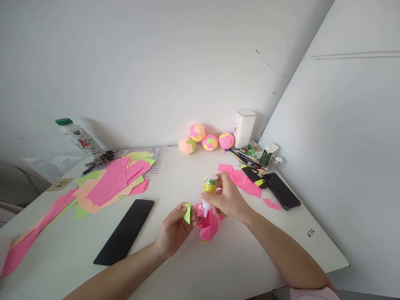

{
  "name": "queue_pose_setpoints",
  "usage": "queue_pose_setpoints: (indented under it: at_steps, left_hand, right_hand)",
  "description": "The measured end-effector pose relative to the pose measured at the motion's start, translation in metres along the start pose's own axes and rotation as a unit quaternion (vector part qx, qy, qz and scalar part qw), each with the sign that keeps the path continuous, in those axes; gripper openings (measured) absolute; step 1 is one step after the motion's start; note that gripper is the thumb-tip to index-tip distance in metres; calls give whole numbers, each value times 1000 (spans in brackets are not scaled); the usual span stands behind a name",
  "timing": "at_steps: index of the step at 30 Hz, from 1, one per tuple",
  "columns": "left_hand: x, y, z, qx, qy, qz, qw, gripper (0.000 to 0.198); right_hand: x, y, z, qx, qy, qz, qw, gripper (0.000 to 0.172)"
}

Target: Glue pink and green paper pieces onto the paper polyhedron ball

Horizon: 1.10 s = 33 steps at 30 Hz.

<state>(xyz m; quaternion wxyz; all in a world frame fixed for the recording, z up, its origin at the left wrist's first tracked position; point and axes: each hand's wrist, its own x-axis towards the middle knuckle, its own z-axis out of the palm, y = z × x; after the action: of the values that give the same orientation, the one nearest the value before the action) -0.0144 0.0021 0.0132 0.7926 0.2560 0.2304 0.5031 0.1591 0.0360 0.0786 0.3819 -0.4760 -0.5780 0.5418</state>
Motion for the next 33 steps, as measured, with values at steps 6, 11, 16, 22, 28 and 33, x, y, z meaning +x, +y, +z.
queue_pose_setpoints:
  at_steps: [6,11,16,22,28,33]
  left_hand:
    - [0,-1,1,-5,-8,3,1000,20]
    - [1,0,1,-8,-6,2,1000,20]
    - [2,1,0,-23,2,1,1000,21]
    - [4,2,0,-29,17,-6,999,23]
    - [4,2,0,-32,13,-9,999,22]
    - [2,1,-1,-34,14,-7,999,23]
  right_hand:
    - [0,2,0,-12,20,1,1000,41]
    - [1,5,1,-9,33,-5,999,40]
    - [2,4,2,27,50,-19,998,41]
    - [2,2,3,88,53,-25,994,41]
    - [4,7,9,109,43,-17,993,44]
    - [6,12,9,100,45,-15,994,46]
